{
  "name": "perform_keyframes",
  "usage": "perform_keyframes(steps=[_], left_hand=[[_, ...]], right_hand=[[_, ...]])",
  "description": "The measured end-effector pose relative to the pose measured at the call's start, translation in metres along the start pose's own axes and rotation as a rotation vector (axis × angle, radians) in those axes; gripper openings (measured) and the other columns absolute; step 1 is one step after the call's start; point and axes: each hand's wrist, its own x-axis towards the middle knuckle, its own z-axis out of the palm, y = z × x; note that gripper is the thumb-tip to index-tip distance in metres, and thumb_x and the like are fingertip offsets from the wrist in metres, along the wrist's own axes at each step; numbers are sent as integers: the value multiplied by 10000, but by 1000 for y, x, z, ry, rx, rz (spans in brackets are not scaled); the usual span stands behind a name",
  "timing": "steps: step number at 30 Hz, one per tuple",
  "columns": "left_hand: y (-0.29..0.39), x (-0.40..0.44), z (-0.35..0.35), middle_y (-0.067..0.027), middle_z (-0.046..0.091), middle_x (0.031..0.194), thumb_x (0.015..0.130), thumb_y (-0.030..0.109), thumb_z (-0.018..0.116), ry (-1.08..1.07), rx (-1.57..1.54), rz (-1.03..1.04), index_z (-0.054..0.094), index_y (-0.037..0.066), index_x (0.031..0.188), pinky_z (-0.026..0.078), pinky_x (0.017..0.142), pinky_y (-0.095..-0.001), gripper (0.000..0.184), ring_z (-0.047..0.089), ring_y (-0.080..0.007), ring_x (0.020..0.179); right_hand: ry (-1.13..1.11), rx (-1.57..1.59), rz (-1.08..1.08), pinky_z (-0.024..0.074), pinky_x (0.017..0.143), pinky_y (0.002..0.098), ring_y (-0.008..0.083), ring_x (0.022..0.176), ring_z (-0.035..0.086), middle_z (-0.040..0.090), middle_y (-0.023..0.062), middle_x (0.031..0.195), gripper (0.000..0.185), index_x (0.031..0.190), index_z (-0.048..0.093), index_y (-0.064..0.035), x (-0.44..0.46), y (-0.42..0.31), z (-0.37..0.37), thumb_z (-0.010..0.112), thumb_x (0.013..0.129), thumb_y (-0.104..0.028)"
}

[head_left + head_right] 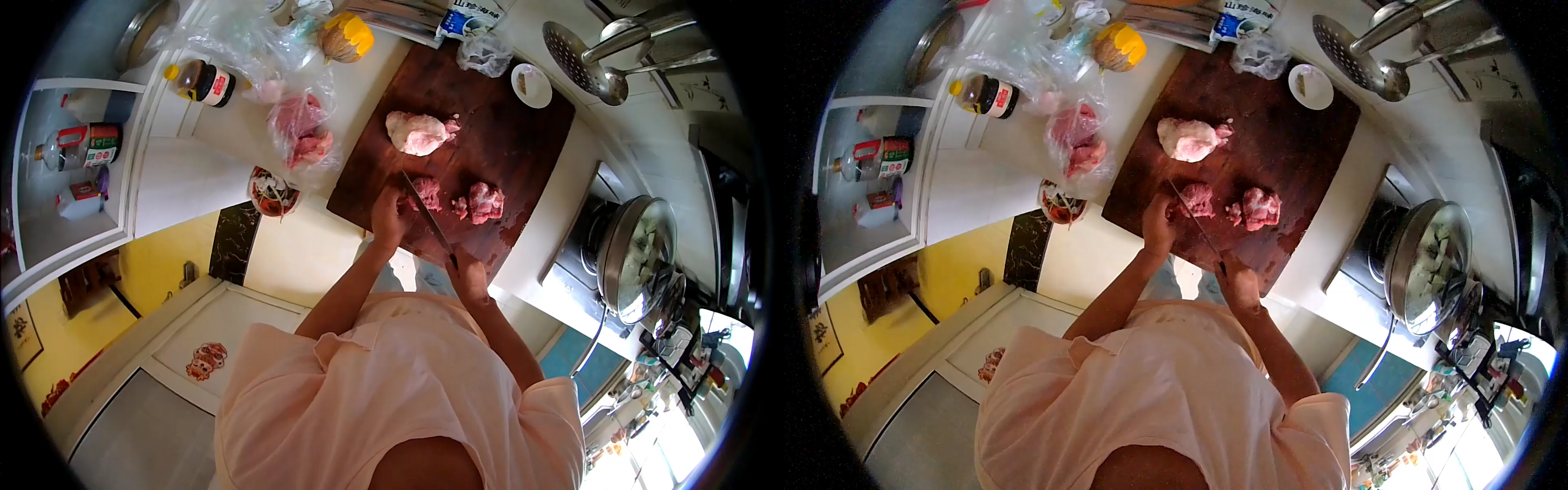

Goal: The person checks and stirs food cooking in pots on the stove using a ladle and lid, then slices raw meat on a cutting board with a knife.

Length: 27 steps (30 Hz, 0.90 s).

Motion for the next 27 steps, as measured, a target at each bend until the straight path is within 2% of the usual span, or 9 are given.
perform_keyframes(steps=[5, 11, 14, 15, 17, 18, 23, 27], left_hand=[[-2, -1, -1, -132, 547, 739, 674, 19, 656, -15, 73, -15, 564, 57, 779, 459, 581, -405, 145, 566, -339, 667], [-1, -2, -2, -144, 545, 769, 667, 20, 662, -44, 96, -24, 553, 40, 792, 456, 607, -410, 167, 560, -356, 709], [-9, -6, 1, -122, 552, 784, 663, 11, 699, -15, 84, 43, 576, 30, 841, 448, 558, -345, 218, 550, -272, 623], [-3, -5, -1, -128, 550, 783, 664, 18, 698, -12, 67, 41, 566, 34, 832, 451, 579, -370, 214, 555, -296, 658], [10, -4, -5, -138, 547, 783, 665, 33, 695, -7, 31, 37, 548, 42, 815, 457, 621, -419, 210, 567, -344, 726], [11, -4, -5, -131, 548, 778, 664, 38, 701, -7, 37, 30, 549, 45, 809, 457, 616, -416, 211, 569, -339, 722], [6, -4, 4, -110, 546, 750, 658, 58, 719, 25, 163, 71, 553, 60, 782, 454, 592, -401, 207, 572, -317, 686], [1, -6, 5, -103, 542, 736, 657, 54, 715, 39, 111, -13, 552, 65, 771, 450, 572, -394, 199, 573, -297, 660]], right_hand=[[-10, -9, -9, 477, 592, 474, 408, 732, 609, 607, 245, 826, 194, 1017, 546, -38, 4, 16, 5, 595, 853, -129], [57, -1, -35, 476, 587, 471, 411, 715, 608, 618, 224, 817, 189, 1014, 550, -39, 6, 15, -11, 600, 845, -107], [29, 21, 16, 472, 585, 471, 414, 709, 604, 616, 217, 801, 182, 1003, 554, -37, 1, 24, -12, 604, 843, -108], [12, 32, 35, 470, 585, 471, 416, 708, 603, 615, 215, 795, 178, 998, 556, -36, 1, 26, -13, 606, 843, -109], [15, 24, -57, 468, 585, 472, 418, 703, 599, 607, 219, 780, 169, 984, 557, -35, 0, 26, -15, 608, 846, -118], [15, 20, -103, 467, 585, 473, 418, 701, 598, 603, 222, 773, 166, 978, 558, -34, 0, 25, -16, 609, 847, -122], [-37, 15, -31, 469, 583, 468, 420, 695, 596, 600, 234, 774, 179, 976, 555, -28, 8, 36, -2, 616, 844, -132], [-2, -55, 53, 474, 590, 460, 420, 709, 600, 604, 235, 783, 184, 981, 556, -26, 10, 38, -13, 615, 840, -129]])
